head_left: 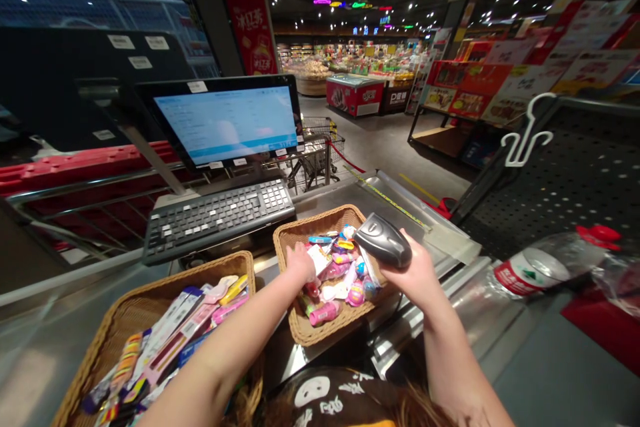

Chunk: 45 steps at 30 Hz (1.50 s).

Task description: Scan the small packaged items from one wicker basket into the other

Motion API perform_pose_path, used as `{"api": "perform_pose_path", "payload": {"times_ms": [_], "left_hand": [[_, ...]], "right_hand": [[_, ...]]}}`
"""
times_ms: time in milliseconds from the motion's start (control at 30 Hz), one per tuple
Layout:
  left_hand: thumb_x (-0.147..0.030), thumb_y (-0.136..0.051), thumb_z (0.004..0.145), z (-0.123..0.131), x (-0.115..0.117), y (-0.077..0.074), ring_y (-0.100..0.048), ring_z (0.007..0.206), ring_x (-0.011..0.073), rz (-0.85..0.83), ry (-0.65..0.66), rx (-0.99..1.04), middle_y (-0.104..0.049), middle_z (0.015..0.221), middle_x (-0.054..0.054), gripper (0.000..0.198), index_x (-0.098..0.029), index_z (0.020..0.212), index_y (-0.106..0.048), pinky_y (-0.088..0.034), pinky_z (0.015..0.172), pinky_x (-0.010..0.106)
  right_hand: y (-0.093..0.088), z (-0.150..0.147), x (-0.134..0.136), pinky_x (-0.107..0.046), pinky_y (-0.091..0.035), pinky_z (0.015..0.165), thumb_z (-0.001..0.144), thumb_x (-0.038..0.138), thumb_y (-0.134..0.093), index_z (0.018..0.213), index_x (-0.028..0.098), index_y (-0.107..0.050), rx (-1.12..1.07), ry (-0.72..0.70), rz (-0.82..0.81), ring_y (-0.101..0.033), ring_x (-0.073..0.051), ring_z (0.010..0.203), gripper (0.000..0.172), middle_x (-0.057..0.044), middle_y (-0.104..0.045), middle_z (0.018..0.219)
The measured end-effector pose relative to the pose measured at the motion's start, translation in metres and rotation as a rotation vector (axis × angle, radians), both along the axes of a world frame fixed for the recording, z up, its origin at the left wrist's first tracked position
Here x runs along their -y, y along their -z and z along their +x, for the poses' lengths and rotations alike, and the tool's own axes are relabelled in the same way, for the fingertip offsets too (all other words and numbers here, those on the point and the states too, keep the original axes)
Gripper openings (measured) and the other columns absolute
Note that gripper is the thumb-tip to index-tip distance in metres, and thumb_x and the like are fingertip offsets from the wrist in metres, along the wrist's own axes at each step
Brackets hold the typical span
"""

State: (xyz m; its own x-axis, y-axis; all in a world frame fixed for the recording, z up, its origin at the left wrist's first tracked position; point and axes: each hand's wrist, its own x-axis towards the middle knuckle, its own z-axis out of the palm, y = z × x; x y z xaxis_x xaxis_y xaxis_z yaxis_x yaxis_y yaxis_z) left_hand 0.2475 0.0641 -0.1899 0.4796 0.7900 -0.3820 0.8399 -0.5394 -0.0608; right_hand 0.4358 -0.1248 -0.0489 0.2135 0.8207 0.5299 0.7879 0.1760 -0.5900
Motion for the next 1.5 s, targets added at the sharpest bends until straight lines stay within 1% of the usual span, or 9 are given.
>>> {"api": "perform_pose_path", "payload": {"times_ms": [133, 233, 400, 533, 733, 867, 1133, 1267, 1500], "left_hand": [[-0.052, -0.088, 0.03, -0.002, -0.003, -0.004, -0.03, 0.136, 0.0524, -0.009, -0.022, 0.019, -0.039, 0.145, 0.033, 0.117, -0.012, 0.134, -0.053, -0.02, 0.108, 0.069], [-0.053, -0.086, 0.035, -0.004, 0.003, -0.015, -0.029, 0.139, 0.0477, 0.042, 0.022, 0.078, -0.035, 0.148, 0.03, 0.114, -0.013, 0.135, -0.049, -0.022, 0.11, 0.064], [-0.048, -0.079, 0.053, -0.017, 0.017, -0.051, -0.015, 0.147, 0.0358, 0.205, 0.17, 0.231, -0.022, 0.157, 0.025, 0.096, -0.01, 0.134, -0.046, -0.009, 0.119, 0.053], [-0.038, -0.07, 0.066, -0.038, 0.017, -0.084, -0.014, 0.148, 0.0323, 0.461, 0.262, 0.411, -0.02, 0.158, 0.02, 0.076, -0.014, 0.133, -0.046, -0.005, 0.12, 0.053], [-0.024, -0.057, 0.074, -0.073, 0.013, -0.129, -0.017, 0.148, 0.0314, 0.676, 0.249, 0.478, -0.018, 0.159, 0.019, 0.063, -0.012, 0.135, -0.045, -0.004, 0.119, 0.057], [-0.02, -0.053, 0.076, -0.098, 0.015, -0.15, -0.018, 0.147, 0.0311, 0.737, 0.227, 0.49, -0.021, 0.158, 0.017, 0.061, -0.013, 0.136, -0.046, -0.002, 0.119, 0.057], [-0.018, -0.052, 0.075, -0.155, 0.021, -0.173, -0.016, 0.148, 0.028, 0.89, 0.116, 0.51, -0.016, 0.159, 0.015, 0.063, -0.016, 0.137, -0.044, 0.003, 0.119, 0.056], [-0.018, -0.057, 0.07, -0.183, 0.023, -0.184, -0.013, 0.148, 0.0297, 0.924, 0.055, 0.487, -0.012, 0.16, 0.016, 0.071, -0.014, 0.14, -0.041, 0.005, 0.118, 0.057], [-0.019, -0.058, 0.07, -0.218, 0.026, -0.189, -0.013, 0.148, 0.0307, 0.986, 0.003, 0.448, -0.012, 0.16, 0.016, 0.073, -0.011, 0.14, -0.042, 0.008, 0.118, 0.057]], "right_hand": [[-0.003, 0.0, 0.003, -0.051, -0.044, 0.103, 0.068, 0.023, -0.063, 0.099, 0.022, -0.067, 0.0, 0.009, -0.013, -0.065, -0.028, 0.098, 0.032, -0.007, -0.071, 0.103], [-0.003, 0.0, 0.004, -0.049, -0.048, 0.096, 0.068, 0.024, -0.063, 0.098, 0.022, -0.067, -0.002, 0.002, -0.033, -0.065, -0.028, 0.099, 0.03, -0.008, -0.07, 0.102], [-0.002, 0.0, 0.003, -0.051, -0.048, 0.095, 0.069, 0.027, -0.063, 0.094, 0.021, -0.066, 0.004, 0.001, -0.038, -0.065, -0.029, 0.096, 0.026, -0.008, -0.07, 0.097], [-0.008, -0.005, -0.001, -0.047, -0.052, 0.088, 0.068, 0.027, -0.063, 0.09, 0.021, -0.065, -0.024, 0.001, -0.031, -0.066, -0.027, 0.09, 0.023, -0.008, -0.07, 0.092], [-0.024, -0.018, -0.02, -0.04, -0.053, 0.081, 0.067, 0.025, -0.062, 0.084, 0.021, -0.066, -0.044, -0.023, 0.039, -0.065, -0.026, 0.087, 0.018, -0.007, -0.07, 0.091], [-0.035, -0.034, -0.041, -0.039, -0.053, 0.078, 0.067, 0.026, -0.063, 0.082, 0.018, -0.066, -0.057, -0.034, 0.037, -0.065, -0.025, 0.084, 0.017, -0.008, -0.07, 0.09], [-0.062, -0.09, -0.067, -0.035, -0.051, 0.07, 0.067, 0.025, -0.06, 0.076, 0.019, -0.064, -0.082, -0.138, 0.009, -0.065, -0.024, 0.075, 0.012, -0.005, -0.07, 0.078], [-0.068, -0.116, -0.072, -0.036, -0.051, 0.073, 0.068, 0.024, -0.061, 0.082, 0.017, -0.067, -0.08, -0.181, -0.029, -0.066, -0.025, 0.08, 0.016, -0.006, -0.071, 0.084], [-0.072, -0.149, -0.075, -0.034, -0.049, 0.073, 0.068, 0.023, -0.06, 0.085, 0.016, -0.066, -0.048, -0.219, -0.096, -0.065, -0.024, 0.081, 0.019, -0.007, -0.071, 0.087]]}}
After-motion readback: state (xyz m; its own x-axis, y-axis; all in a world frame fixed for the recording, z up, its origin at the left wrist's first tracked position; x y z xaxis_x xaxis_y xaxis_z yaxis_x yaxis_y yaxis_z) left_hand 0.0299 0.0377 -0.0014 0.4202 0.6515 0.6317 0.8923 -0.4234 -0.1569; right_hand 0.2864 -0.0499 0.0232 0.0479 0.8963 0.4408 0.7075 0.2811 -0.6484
